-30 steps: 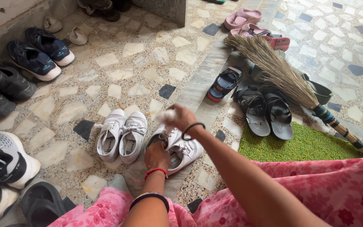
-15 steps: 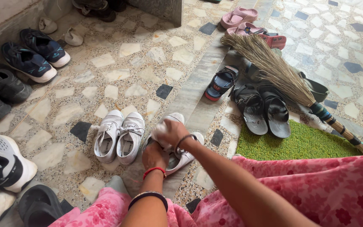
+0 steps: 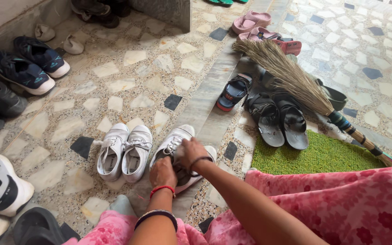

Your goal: The person cleans a pair of white sneakers using a white cloth. They wipe the exterior and interior of the shoes, then place them on a shelf.

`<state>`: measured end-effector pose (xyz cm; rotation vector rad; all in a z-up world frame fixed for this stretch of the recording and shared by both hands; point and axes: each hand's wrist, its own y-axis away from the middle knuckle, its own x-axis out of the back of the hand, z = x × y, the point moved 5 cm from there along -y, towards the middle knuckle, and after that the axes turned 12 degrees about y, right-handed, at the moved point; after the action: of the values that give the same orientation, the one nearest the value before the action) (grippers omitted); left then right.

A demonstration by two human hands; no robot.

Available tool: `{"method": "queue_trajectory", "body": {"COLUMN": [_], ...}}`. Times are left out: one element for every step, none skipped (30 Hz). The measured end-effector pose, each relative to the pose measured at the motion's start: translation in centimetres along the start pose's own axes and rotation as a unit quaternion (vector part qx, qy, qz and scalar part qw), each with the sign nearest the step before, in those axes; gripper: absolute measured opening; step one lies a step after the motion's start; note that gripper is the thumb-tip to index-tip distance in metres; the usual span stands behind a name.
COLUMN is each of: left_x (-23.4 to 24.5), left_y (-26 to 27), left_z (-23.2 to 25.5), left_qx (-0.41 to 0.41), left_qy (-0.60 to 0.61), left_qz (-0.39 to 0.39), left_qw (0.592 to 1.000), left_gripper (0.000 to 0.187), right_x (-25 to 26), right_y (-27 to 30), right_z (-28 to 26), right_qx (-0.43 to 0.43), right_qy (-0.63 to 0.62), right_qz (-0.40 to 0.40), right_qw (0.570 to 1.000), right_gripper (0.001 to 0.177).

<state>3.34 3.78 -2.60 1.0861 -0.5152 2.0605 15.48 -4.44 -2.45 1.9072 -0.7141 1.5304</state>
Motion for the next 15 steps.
{"method": "queue_trajectory", "body": {"left_x": [0.1, 0.3, 0.5, 0.6, 0.8, 0.9, 1.4, 1.8, 2.3, 2.6, 3.0, 3.2, 3.5, 3.8, 4.0], "left_y": [0.2, 0.4, 0.3, 0.1, -0.1, -0.4, -0.7, -1.0, -1.2, -1.3, -1.5, -1.8, -2.0, -2.3, -2.6], "left_z": [-0.1, -0.2, -0.1, 0.3, 0.7, 1.1, 1.3, 1.4, 1.6, 1.3, 1.2, 1.2, 1.5, 1.7, 1.9], "left_qx": [0.01, 0.02, 0.029, 0.025, 0.021, 0.017, 0.022, 0.027, 0.032, 0.055, 0.076, 0.097, 0.107, 0.117, 0.128], "left_qy": [0.025, 0.051, 0.076, 0.046, 0.016, -0.014, -0.002, 0.01, 0.023, 0.028, 0.036, 0.043, 0.059, 0.075, 0.091], "left_qz": [-0.007, -0.015, -0.022, -0.043, -0.063, -0.083, -0.073, -0.063, -0.054, -0.066, -0.077, -0.087, -0.079, -0.071, -0.062], "left_qw": [1.0, 0.998, 0.996, 0.998, 0.998, 0.996, 0.997, 0.998, 0.998, 0.996, 0.993, 0.99, 0.989, 0.988, 0.986], "left_gripper": [0.017, 0.02, 0.024, 0.02, 0.019, 0.022, 0.021, 0.02, 0.02, 0.023, 0.026, 0.03, 0.03, 0.031, 0.032], "right_x": [-0.2, 0.0, 1.3, 2.9, 4.1, 5.2, 6.9, 8.4, 8.9, 9.3, 9.7, 9.4, 8.6, 7.6, 6.5], "right_y": [-0.9, -1.9, -3.0, -4.1, -5.1, -5.9, -6.4, -6.4, -5.9, -5.1, -4.6, -4.0, -2.9, -2.0, -1.4], "right_z": [-0.9, -1.5, -1.8, -1.7, -0.8, 0.3, 1.7, 3.0, 4.2, 5.4, 6.5, 7.2, 7.7, 7.9, 7.4], "right_qx": [0.005, 0.011, 0.03, 0.049, 0.0, -0.048, -0.092, -0.135, -0.158, -0.18, -0.202, -0.227, -0.251, -0.275, -0.245], "right_qy": [-0.039, -0.078, -0.134, -0.188, -0.27, -0.35, -0.301, -0.248, -0.232, -0.216, -0.197, -0.181, -0.163, -0.145, -0.122], "right_qz": [-0.044, -0.088, -0.043, 0.003, 0.008, 0.012, 0.077, 0.141, 0.144, 0.148, 0.154, 0.13, 0.104, 0.078, 0.055], "right_qw": [0.998, 0.993, 0.99, 0.981, 0.963, 0.935, 0.946, 0.949, 0.949, 0.948, 0.947, 0.948, 0.948, 0.947, 0.96], "right_gripper": [0.049, 0.05, 0.051, 0.054, 0.056, 0.059, 0.054, 0.05, 0.05, 0.051, 0.053, 0.053, 0.054, 0.055, 0.054]}}
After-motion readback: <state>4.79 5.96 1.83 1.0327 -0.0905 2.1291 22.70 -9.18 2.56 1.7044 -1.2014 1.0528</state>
